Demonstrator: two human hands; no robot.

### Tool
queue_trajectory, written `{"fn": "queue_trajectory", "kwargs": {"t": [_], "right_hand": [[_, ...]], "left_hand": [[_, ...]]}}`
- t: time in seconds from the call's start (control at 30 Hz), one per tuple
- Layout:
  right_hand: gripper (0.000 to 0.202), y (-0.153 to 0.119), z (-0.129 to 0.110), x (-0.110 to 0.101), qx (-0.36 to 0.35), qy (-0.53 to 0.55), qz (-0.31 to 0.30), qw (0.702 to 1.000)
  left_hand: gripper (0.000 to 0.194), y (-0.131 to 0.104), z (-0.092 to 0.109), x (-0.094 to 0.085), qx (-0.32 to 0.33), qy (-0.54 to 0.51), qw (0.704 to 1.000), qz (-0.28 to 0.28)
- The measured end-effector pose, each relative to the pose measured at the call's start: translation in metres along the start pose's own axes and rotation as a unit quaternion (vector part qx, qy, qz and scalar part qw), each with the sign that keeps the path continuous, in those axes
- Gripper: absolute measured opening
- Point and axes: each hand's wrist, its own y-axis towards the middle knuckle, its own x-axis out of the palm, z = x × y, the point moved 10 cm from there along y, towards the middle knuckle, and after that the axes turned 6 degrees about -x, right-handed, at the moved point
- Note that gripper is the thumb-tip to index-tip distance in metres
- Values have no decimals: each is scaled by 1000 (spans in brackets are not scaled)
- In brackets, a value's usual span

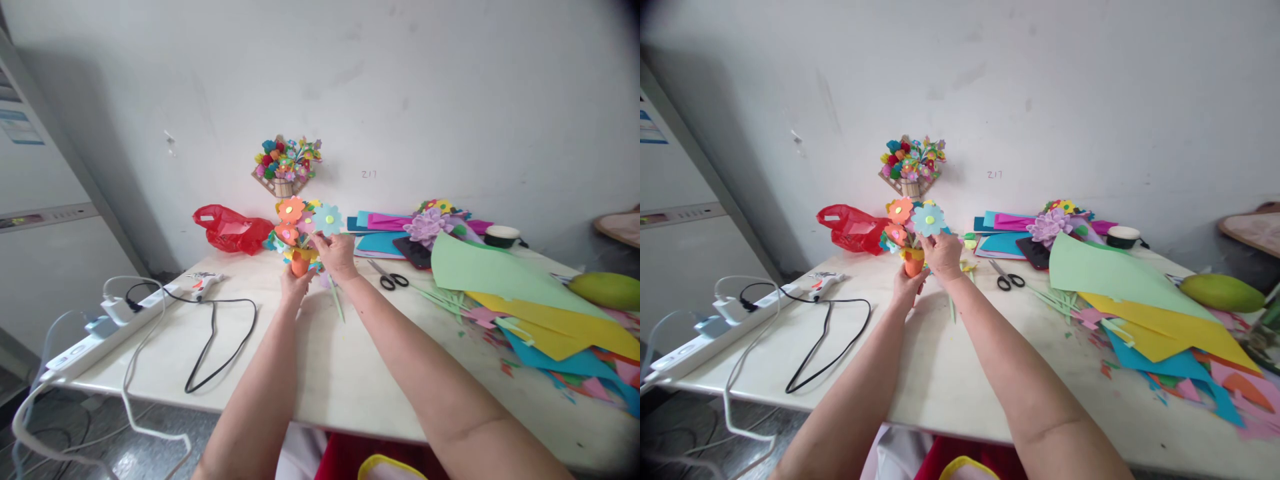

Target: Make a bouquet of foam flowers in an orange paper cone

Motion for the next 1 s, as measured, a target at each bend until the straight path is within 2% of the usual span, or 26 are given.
{"fn": "queue_trajectory", "kwargs": {"t": [0.13,0.23,0.33,0.4,0.6,0.87,1.0], "right_hand": [[26,1,5,-8,21,-4,32,999],[26,4,9,-13,32,93,55,994],[23,9,15,-19,56,218,81,971],[23,11,18,-24,70,255,95,960],[22,14,24,-32,88,266,110,953],[15,15,22,-29,117,238,75,961],[14,12,15,-22,109,233,55,965]], "left_hand": [[43,0,1,1,1,-5,1000,-4],[45,-2,1,3,-4,-36,999,-23],[45,-4,2,7,-9,-79,995,-58],[45,-5,1,10,-14,-96,992,-79],[44,-5,-2,14,-28,-113,988,-97],[41,1,-12,13,-47,-151,981,-108],[41,-1,-7,12,-36,-137,985,-101]]}}
